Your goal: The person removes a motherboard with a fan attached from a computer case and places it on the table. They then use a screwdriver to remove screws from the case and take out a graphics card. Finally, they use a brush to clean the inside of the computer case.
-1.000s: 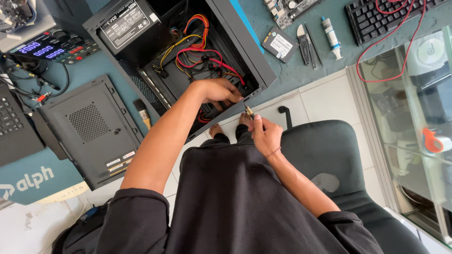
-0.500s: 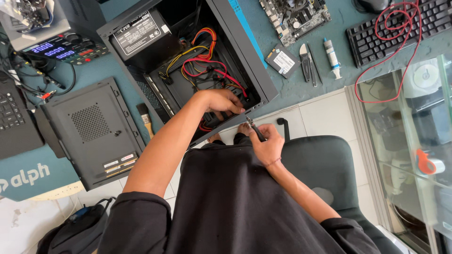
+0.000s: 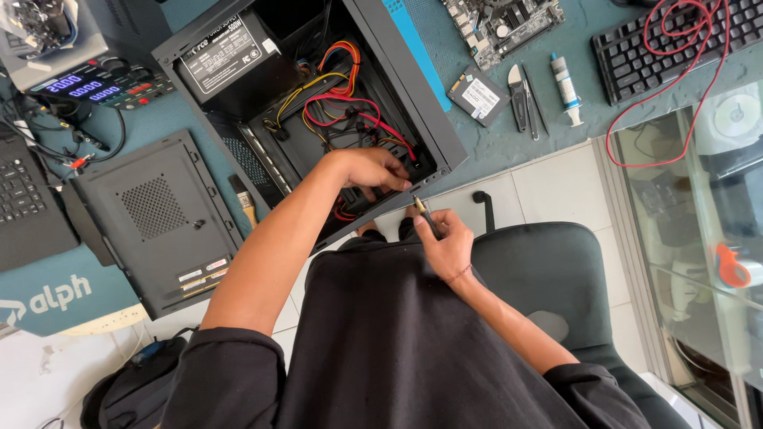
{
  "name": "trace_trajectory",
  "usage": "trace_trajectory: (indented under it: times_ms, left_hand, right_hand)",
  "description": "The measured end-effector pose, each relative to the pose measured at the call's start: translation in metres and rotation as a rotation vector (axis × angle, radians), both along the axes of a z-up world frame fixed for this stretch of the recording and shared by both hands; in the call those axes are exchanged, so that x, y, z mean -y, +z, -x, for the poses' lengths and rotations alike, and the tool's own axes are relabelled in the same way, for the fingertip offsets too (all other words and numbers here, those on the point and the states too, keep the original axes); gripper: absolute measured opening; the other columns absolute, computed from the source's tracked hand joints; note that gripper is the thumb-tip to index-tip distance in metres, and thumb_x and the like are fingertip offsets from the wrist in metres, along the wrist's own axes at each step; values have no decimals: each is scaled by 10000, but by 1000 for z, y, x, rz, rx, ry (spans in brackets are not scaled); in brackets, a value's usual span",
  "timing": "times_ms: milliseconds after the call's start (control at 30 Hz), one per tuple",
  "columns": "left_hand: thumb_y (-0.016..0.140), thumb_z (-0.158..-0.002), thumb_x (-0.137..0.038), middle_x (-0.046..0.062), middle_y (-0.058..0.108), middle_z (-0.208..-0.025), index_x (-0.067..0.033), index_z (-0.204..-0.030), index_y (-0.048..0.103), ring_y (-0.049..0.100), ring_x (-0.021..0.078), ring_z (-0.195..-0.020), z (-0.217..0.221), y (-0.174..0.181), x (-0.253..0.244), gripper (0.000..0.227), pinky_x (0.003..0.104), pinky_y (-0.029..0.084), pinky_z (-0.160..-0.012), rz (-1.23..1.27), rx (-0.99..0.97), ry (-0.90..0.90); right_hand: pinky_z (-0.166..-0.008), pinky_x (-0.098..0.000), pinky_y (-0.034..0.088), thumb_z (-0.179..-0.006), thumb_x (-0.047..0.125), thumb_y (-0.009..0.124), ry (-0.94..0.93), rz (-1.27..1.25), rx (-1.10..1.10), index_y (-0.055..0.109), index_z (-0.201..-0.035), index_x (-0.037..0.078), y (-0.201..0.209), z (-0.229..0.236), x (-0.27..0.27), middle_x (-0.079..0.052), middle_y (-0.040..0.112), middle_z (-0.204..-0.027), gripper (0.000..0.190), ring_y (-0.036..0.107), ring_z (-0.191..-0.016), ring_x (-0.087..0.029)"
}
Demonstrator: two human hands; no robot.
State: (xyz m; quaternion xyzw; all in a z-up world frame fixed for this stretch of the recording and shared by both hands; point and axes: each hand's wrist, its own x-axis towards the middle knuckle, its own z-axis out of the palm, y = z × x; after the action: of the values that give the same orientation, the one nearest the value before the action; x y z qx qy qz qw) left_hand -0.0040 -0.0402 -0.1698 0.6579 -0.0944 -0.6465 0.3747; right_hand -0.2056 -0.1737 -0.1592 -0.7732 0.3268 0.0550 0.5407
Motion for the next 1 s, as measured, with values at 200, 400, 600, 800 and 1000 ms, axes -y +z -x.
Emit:
trace_trajectory:
  times_ms: [200,400,600,800,1000]
  left_hand:
    - [759,-768,-301,136,596,-978,-17,-1153,621,605,294,-912,1,8,0,498,546,560,-708,-1,14,1]
    - [762,-764,-299,137,599,-980,-16,-1170,608,607,285,-910,2,4,0,519,547,557,-718,2,6,2]
    - [763,-766,-303,134,602,-985,-24,-1163,614,609,288,-915,1,0,0,508,566,550,-727,2,12,13]
    - [760,-769,-305,140,605,-1010,-20,-1177,607,610,285,-928,2,4,-1,520,543,556,-723,-2,9,8]
    - [760,-775,-295,159,603,-1018,-13,-1181,604,615,304,-936,2,-3,-1,519,561,553,-725,4,12,6]
  right_hand:
    - [-443,-263,490,-943,232,596,-42,-23,51,720,-729,106,-7,2,-5,-37,634,-518,277,610,-460,-154]
    - [-477,-285,471,-773,240,789,-21,37,-35,672,-824,150,0,-1,-4,-20,558,-491,155,563,-478,-149]
    - [-537,-305,523,-932,284,615,-18,57,22,733,-739,138,-2,0,-8,-18,622,-492,269,650,-535,-185]
    - [-645,-308,516,-755,272,805,-23,67,-54,687,-807,173,2,-2,-5,-10,622,-544,163,636,-605,-159]
    - [-613,-296,512,-940,251,604,-21,39,29,735,-754,149,-1,-1,-5,1,647,-549,249,636,-599,-154]
